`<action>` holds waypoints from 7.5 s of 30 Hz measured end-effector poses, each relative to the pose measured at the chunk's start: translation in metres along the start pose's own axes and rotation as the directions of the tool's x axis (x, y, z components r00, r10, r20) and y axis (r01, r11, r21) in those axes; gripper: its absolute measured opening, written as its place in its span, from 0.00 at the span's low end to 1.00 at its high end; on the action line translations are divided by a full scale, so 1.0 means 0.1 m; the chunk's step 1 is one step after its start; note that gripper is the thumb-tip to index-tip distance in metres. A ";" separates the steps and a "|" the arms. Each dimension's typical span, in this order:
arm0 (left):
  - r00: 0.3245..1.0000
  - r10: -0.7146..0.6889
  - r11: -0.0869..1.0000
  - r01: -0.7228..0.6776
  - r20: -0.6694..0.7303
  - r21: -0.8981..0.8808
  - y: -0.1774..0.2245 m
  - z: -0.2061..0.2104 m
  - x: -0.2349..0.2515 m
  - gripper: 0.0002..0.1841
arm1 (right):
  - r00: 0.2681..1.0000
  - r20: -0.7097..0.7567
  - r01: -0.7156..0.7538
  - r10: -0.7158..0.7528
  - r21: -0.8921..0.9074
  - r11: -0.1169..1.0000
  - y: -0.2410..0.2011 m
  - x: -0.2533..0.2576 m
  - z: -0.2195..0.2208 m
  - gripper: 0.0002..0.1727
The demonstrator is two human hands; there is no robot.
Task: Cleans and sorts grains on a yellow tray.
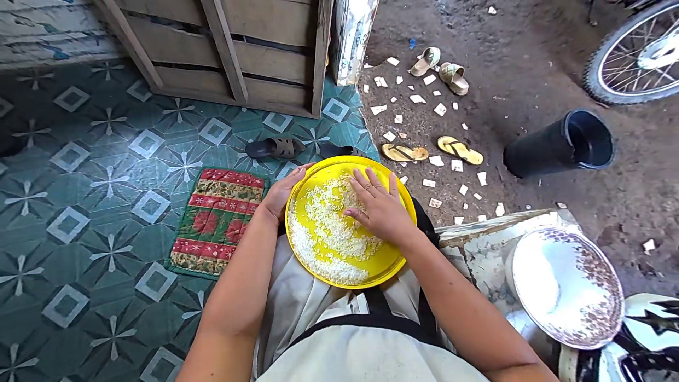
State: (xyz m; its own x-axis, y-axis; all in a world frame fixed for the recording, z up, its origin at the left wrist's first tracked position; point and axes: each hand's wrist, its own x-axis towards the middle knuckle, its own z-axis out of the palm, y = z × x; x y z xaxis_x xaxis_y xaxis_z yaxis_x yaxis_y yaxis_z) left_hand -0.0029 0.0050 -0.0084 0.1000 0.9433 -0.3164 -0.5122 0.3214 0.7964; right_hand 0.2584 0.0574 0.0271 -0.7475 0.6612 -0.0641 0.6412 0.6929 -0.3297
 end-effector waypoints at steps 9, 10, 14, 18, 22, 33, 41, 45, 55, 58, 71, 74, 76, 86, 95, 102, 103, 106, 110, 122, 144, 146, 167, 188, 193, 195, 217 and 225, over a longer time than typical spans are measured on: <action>1.000 0.014 1.000 -0.014 0.016 0.002 -0.01 -0.02 0.00 0.25 | 0.988 -0.111 -0.096 0.110 0.127 0.987 0.21 -0.35 -0.06 0.46; 1.000 0.008 1.000 -0.008 0.015 -0.003 -0.01 -0.01 0.00 0.25 | 0.982 -0.138 -0.107 0.128 0.149 0.983 0.22 -0.40 -0.05 0.46; 1.000 -0.006 1.000 0.006 -0.002 -0.006 0.01 0.01 0.00 0.24 | 0.976 -0.143 -0.150 0.164 0.102 0.983 0.25 -0.50 -0.05 0.47; 1.000 0.007 1.000 -0.008 0.023 0.016 0.00 0.01 0.01 0.25 | 0.986 -0.101 -0.140 0.136 -0.030 0.990 0.18 -0.45 -0.01 0.46; 1.000 0.002 1.000 -0.002 -0.005 0.007 0.01 0.03 -0.02 0.25 | 0.990 -0.056 -0.136 0.130 -0.114 0.984 0.13 -0.37 0.03 0.45; 1.000 0.000 1.000 0.000 0.011 0.003 -0.02 0.00 0.03 0.24 | 0.995 -0.052 -0.096 0.090 -0.126 0.987 0.03 -0.28 0.09 0.43; 1.000 -0.010 1.000 0.010 0.000 0.008 0.00 0.01 0.02 0.23 | 0.998 -0.041 -0.054 0.049 -0.129 0.990 -0.01 -0.25 0.05 0.44; 1.000 -0.008 1.000 0.008 -0.012 0.010 0.01 0.04 0.02 0.23 | 0.999 -0.008 -0.033 0.033 -0.088 0.996 -0.05 -0.35 0.09 0.42; 0.998 -0.028 1.000 0.028 -0.055 0.006 0.10 0.16 -0.07 0.23 | 0.995 -0.100 -0.005 -0.005 -0.098 0.995 -0.08 -0.60 0.14 0.42; 0.995 -0.055 0.998 0.057 -0.085 0.018 0.16 0.22 -0.09 0.22 | 0.996 -0.085 -0.002 -0.008 -0.111 0.994 -0.06 -0.68 0.13 0.41; 1.000 -0.017 1.000 0.017 -0.012 -0.024 0.05 0.07 -0.04 0.23 | 0.997 -0.076 0.026 -0.029 -0.036 0.999 -0.02 -0.80 0.05 0.39; 1.000 0.001 1.000 -0.001 0.003 -0.010 -0.01 0.02 0.00 0.23 | 0.995 -0.099 -0.016 0.010 -0.060 0.998 0.00 -0.76 0.06 0.40; 1.000 0.000 1.000 0.000 -0.008 0.015 0.00 0.04 0.00 0.24 | 0.996 -0.069 -0.056 0.050 -0.077 0.995 0.01 -0.73 0.05 0.41; 0.999 -0.027 1.000 0.027 -0.039 0.011 0.02 0.08 0.00 0.23 | 0.996 -0.071 -0.050 0.044 -0.085 0.995 0.06 -0.77 0.00 0.42; 1.000 -0.012 1.000 0.012 -0.018 -0.007 0.01 0.04 -0.01 0.23 | 0.986 -0.167 -0.018 0.021 0.021 1.000 0.14 -0.84 0.02 0.37; 0.997 -0.037 0.999 0.036 -0.062 -0.010 0.10 0.15 -0.08 0.22 | 0.980 -0.192 -0.036 0.042 0.037 0.999 0.19 -0.92 0.00 0.37; 0.997 -0.041 0.999 0.041 -0.070 -0.014 0.11 0.17 -0.09 0.22 | 0.977 -0.207 -0.035 0.045 0.055 0.998 0.19 -0.92 0.00 0.36; 1.000 -0.009 1.000 0.009 -0.015 -0.016 0.02 0.06 -0.03 0.23 | 0.974 -0.213 -0.070 0.075 0.032 0.997 0.22 -0.88 0.02 0.37; 1.000 -0.003 1.000 0.003 -0.015 -0.009 0.00 0.02 -0.02 0.23 | 0.981 -0.156 -0.122 0.116 -0.026 0.992 0.26 -0.82 0.03 0.39; 1.000 -0.019 1.000 0.018 -0.013 -0.018 0.04 0.07 -0.04 0.23 | 0.988 -0.084 -0.142 0.132 -0.131 0.981 0.14 -0.69 0.02 0.43; 1.000 -0.001 1.000 0.001 -0.008 0.025 -0.01 0.00 0.00 0.24 | 0.996 -0.023 -0.088 0.086 -0.128 0.988 0.13 -0.48 0.01 0.45; 1.000 -0.001 1.000 0.001 0.002 0.022 -0.01 -0.01 -0.01 0.24 | 0.993 -0.044 -0.110 0.105 -0.127 0.986 0.17 -0.47 0.03 0.46; 1.000 0.005 1.000 -0.005 0.000 0.014 0.00 0.02 -0.01 0.24 | 0.994 -0.067 -0.096 0.088 -0.127 0.987 0.04 -0.69 0.06 0.47; 1.000 -0.003 1.000 0.003 0.023 -0.010 0.00 0.01 0.00 0.24 | 0.998 -0.055 -0.005 0.003 -0.036 0.999 -0.04 -0.68 0.03 0.40; 1.000 -0.006 1.000 0.007 0.018 -0.018 0.00 0.03 0.00 0.24 | 0.997 -0.014 -0.072 0.072 -0.085 0.994 0.01 -0.58 0.05 0.42; 1.000 -0.008 1.000 0.008 0.003 -0.011 0.01 0.04 -0.01 0.24 | 0.998 0.010 -0.058 0.059 -0.074 0.996 0.01 -0.57 0.07 0.42; 1.000 -0.017 1.000 0.017 0.005 0.007 0.04 0.05 0.00 0.24 | 0.998 0.002 -0.069 0.069 -0.085 0.994 -0.07 -0.43 0.09 0.44; 0.999 -0.036 0.999 0.036 -0.039 0.008 0.08 0.12 -0.02 0.23 | 1.000 -0.005 0.006 -0.007 -0.081 0.997 -0.25 -0.36 0.15 0.42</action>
State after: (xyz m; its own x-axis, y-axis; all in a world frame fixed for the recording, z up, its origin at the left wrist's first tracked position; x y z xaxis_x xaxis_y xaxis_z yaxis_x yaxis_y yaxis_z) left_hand 0.0033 0.0067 0.0051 0.0847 0.9273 -0.3646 -0.5016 0.3558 0.7885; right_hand 0.2670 0.0118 0.0235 -0.7509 0.6580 -0.0569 0.6484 0.7181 -0.2526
